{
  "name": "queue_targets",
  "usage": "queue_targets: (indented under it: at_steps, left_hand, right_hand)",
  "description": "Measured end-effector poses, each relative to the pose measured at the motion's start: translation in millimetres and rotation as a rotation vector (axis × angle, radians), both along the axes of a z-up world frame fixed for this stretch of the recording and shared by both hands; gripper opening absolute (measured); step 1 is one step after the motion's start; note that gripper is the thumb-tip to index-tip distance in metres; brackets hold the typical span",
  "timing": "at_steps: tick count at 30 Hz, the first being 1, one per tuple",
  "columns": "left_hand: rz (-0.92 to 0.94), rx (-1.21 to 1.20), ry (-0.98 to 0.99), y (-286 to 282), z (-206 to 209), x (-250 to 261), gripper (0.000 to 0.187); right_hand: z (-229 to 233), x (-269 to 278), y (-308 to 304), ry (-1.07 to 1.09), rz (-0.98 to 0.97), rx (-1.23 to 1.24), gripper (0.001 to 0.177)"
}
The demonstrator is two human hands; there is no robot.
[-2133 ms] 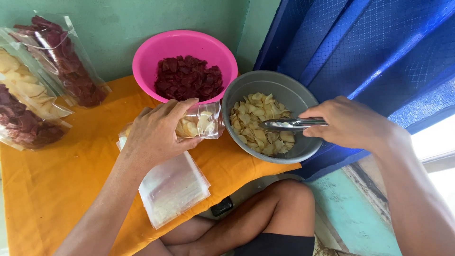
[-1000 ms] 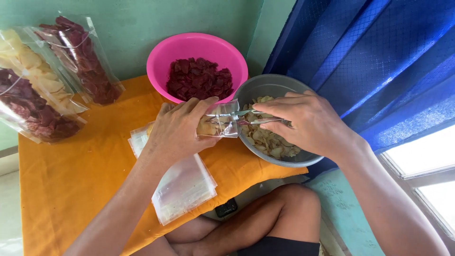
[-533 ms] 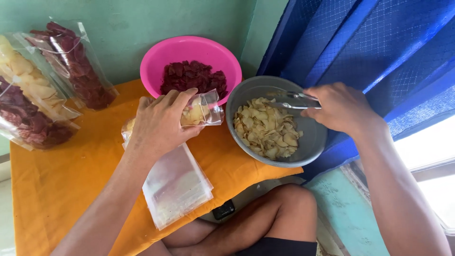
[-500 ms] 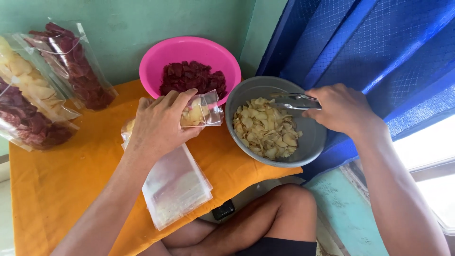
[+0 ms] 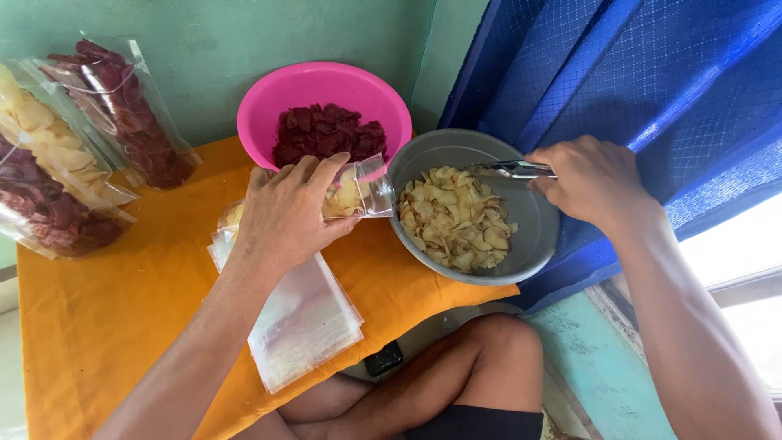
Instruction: The person is using metal tongs to fill clear plastic standing pouches with chips from a bowl on a low table.
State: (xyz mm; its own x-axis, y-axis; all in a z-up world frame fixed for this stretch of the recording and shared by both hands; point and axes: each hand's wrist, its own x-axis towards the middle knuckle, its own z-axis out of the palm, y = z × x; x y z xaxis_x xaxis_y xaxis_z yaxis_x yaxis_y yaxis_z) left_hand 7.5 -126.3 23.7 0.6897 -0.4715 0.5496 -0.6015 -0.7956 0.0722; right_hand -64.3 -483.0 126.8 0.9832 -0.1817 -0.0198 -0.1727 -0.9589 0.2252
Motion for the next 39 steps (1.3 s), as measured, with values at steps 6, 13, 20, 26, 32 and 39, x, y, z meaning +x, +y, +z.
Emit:
queue_targets:
  at_steps: [6,13,20,26,32,39]
  left_hand:
    - [0.012,0.027,0.054,-3,6,-10,0.072]
    - [0.007,0.055,0.085,-4,15,-16,0.071]
    - [0.034,0.044,0.126,-13,18,-17,0.074]
    - [0.026,-0.028,0.114,-23,19,-19,0.076]
    - [0.036,-0.024,0.186,-23,17,-19,0.075]
    - [0.085,-0.183,-0.018,21,15,-21,0.087]
  right_hand:
    - [-6,2,5,0.012,-0.056,0.063,0.032]
    - [-11,6,0,0.013,-0.018,0.169,0.032]
    - [44,-39,27,-0.076,0.041,0.547,0.037]
    - [52,-46,59,-0.034,0.081,0.682,0.045]
    - [47,-45,77,0.040,0.148,0.779,0.053]
    - [-12,-13,35,0.059,-0.006,0.381,0.051]
